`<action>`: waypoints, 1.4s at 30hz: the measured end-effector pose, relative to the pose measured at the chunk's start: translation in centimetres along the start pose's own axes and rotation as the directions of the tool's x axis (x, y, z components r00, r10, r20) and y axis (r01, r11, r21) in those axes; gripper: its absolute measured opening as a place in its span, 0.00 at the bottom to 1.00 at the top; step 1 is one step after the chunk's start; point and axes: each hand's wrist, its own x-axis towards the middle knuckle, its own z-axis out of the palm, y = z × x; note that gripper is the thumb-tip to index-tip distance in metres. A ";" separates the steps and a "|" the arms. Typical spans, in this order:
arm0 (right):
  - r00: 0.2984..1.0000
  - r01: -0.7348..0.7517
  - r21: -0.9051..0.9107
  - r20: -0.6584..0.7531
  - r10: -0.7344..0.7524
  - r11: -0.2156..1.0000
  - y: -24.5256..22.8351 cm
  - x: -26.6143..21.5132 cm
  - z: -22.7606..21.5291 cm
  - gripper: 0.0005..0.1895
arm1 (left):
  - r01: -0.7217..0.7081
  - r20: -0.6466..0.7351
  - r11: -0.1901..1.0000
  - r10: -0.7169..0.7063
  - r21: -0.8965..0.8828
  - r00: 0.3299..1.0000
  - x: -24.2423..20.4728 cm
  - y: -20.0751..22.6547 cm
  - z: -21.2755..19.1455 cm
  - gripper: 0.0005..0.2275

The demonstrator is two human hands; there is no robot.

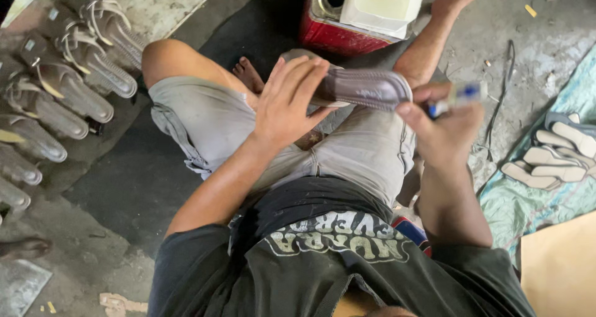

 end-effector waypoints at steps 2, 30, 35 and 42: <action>0.999 -0.042 0.004 0.021 0.042 0.999 1.0 2.4 -0.1 0.13 | 0.122 0.065 0.983 -0.114 -0.137 0.991 -0.2 -0.1 -0.2 0.36; 0.949 -0.063 -0.174 0.294 0.113 0.983 -2.8 0.3 0.5 0.10 | -0.210 -0.291 0.923 0.115 -0.322 0.950 -1.4 -0.7 0.2 0.26; 0.928 -0.173 0.210 0.361 0.088 0.962 -3.7 -2.9 3.8 0.06 | -0.275 -0.276 0.916 0.194 -0.293 0.941 -1.1 0.1 -0.4 0.26; 0.972 0.047 -0.050 0.234 -0.034 0.998 -4.0 -3.0 5.0 0.07 | -0.262 -0.268 0.931 0.193 -0.252 0.944 -1.1 0.6 -1.1 0.25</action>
